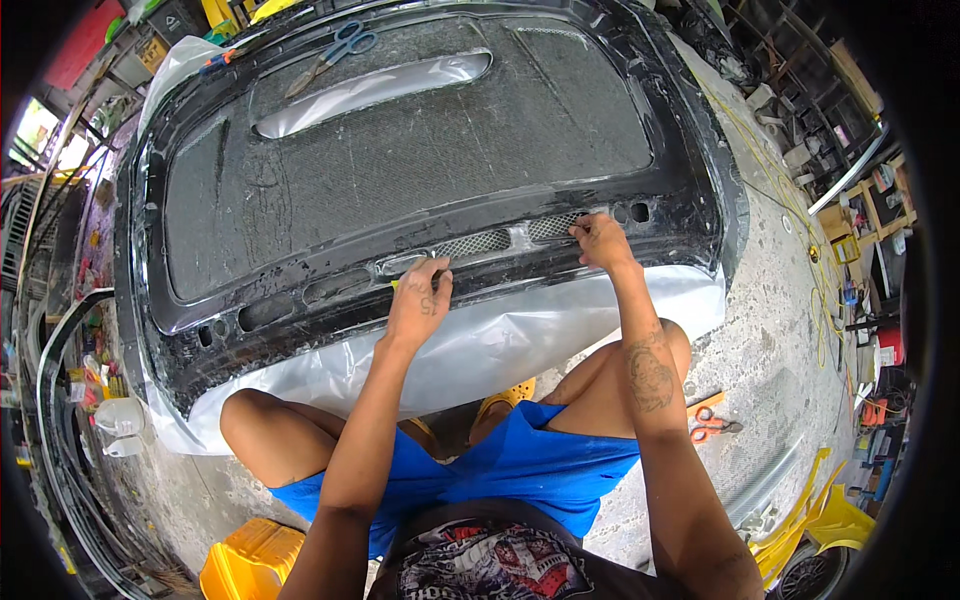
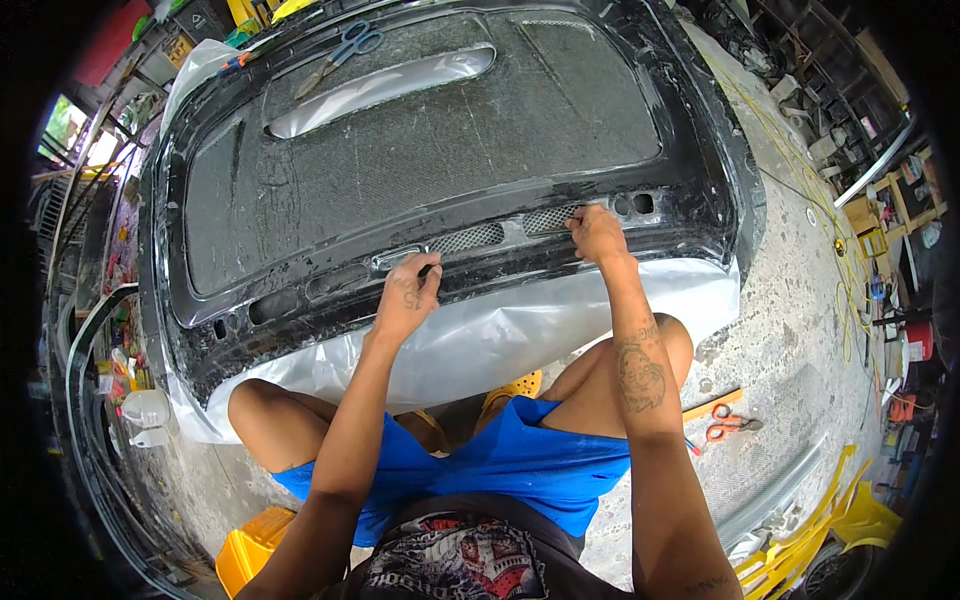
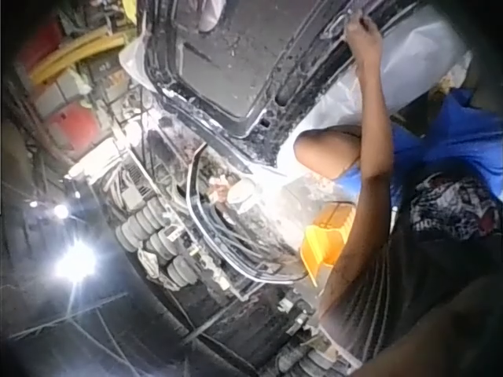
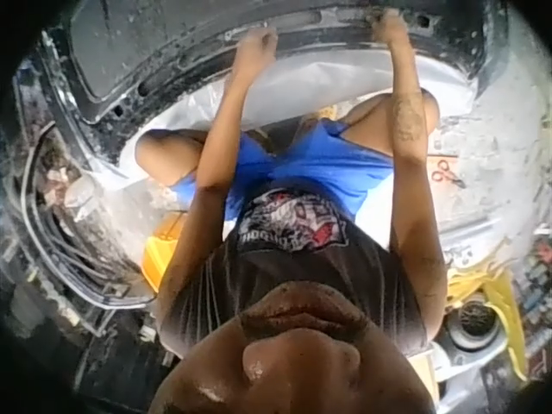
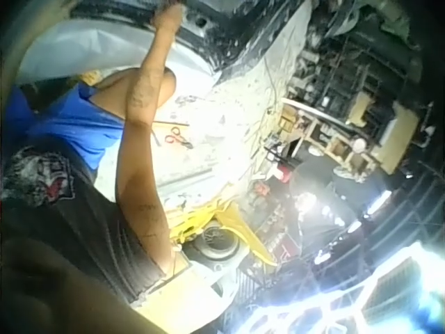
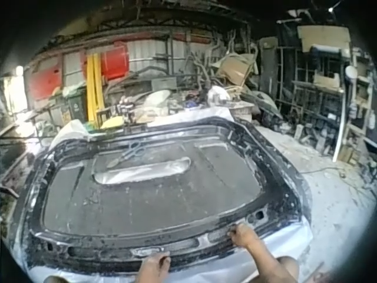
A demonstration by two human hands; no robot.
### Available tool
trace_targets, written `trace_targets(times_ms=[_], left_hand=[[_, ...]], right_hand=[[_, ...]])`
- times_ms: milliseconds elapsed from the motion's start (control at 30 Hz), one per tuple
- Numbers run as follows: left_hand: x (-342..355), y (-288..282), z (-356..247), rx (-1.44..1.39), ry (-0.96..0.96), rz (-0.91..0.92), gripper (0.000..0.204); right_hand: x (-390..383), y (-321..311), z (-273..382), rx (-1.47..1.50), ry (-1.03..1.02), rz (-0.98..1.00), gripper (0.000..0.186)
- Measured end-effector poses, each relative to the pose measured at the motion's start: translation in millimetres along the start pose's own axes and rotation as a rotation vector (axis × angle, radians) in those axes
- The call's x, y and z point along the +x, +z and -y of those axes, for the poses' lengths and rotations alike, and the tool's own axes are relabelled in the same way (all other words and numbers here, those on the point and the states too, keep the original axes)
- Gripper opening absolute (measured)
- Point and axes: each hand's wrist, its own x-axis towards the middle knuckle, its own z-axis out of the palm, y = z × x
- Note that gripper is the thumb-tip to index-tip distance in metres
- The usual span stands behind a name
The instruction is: Measure and cut wire mesh to fit an opening in a car component.
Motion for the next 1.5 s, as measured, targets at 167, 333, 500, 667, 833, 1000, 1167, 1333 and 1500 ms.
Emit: trace_targets(times_ms=[167, 333, 500, 667, 833, 1000, 1167, 1333, 1500], left_hand=[[12, 18, -23, 0.345, 0.109, -0.004, 0.032], [24, 36, -29, 0.660, -0.142, 0.154, 0.070], [48, 53, -38, 0.785, -0.281, 0.343, 0.095], [55, 66, -29, 0.770, -0.388, 0.351, 0.102], [58, 65, -7, 0.716, -0.450, 0.264, 0.102], [56, 71, -11, 0.662, -0.447, 0.225, 0.100], [52, 54, -20, 0.617, -0.413, 0.162, 0.093], [37, 53, -39, 0.575, -0.277, 0.141, 0.091], [34, 62, -29, 0.801, -0.293, 0.128, 0.095]], right_hand=[[2, 18, -17, -0.642, -0.259, -0.262, 0.032], [0, 25, -4, -0.637, -0.199, -0.218, 0.029], [4, 22, -8, -0.593, -0.215, -0.084, 0.031], [11, 21, -5, -0.535, -0.184, 0.070, 0.037], [8, 13, 12, -0.230, 0.044, 0.156, 0.045], [8, 11, 7, -0.314, 0.015, 0.122, 0.045], [0, -33, 18, 0.000, -0.016, 0.081, 0.038], [35, -106, -64, 0.221, 0.094, -0.108, 0.042], [19, -100, -38, 0.354, -0.073, 0.162, 0.046]])
